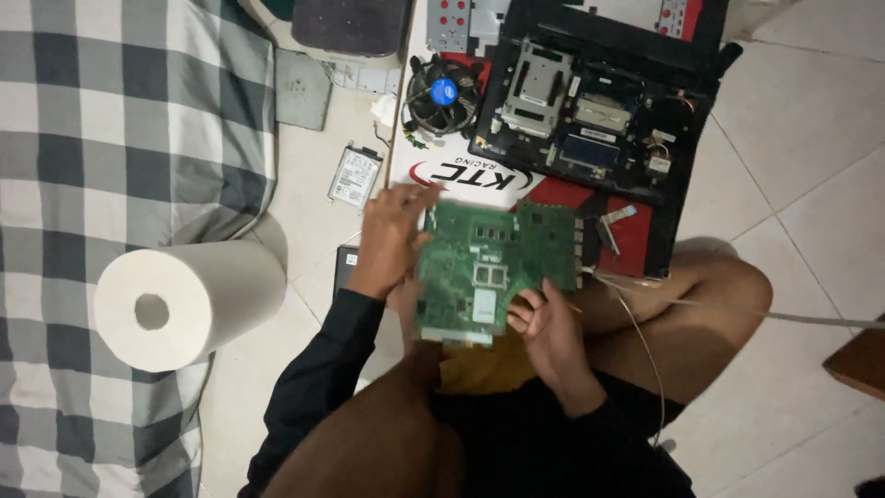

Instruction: A person sitting on the floor is cleaning a computer motherboard using a small tool and a cloth.

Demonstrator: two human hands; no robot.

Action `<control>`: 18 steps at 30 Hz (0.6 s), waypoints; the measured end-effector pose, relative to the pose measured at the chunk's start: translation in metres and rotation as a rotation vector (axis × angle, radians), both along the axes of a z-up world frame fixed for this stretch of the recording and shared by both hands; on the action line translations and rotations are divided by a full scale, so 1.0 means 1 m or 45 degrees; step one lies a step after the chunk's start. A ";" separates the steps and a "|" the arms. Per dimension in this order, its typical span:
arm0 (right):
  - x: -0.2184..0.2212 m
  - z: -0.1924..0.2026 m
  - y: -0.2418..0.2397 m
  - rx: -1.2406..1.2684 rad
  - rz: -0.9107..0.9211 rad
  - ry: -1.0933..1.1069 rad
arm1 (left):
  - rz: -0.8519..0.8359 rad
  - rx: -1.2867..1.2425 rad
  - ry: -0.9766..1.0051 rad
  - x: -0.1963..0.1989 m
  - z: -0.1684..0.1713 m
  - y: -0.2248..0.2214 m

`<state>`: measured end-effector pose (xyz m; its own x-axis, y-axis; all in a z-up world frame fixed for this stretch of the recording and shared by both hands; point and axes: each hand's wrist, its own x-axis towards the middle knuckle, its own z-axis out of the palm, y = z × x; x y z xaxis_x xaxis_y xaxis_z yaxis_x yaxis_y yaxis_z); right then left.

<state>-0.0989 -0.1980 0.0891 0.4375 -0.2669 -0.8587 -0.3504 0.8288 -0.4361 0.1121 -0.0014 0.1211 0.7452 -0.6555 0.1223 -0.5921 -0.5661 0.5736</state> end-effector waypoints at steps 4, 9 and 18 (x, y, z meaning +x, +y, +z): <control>0.015 -0.001 -0.014 0.115 -0.038 0.022 | 0.132 -0.035 -0.093 0.005 -0.009 0.006; 0.009 -0.040 -0.038 0.364 -0.315 -0.182 | 0.145 -0.025 0.009 -0.007 0.012 0.005; -0.046 0.010 0.012 -0.211 0.148 -0.365 | -0.072 -0.150 0.255 -0.043 0.045 0.004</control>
<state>-0.1452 -0.1855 0.0988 0.6903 -0.3267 -0.6456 -0.2821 0.7001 -0.6559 0.0695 0.0022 0.1664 0.7249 -0.6867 0.0537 -0.4885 -0.4576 0.7429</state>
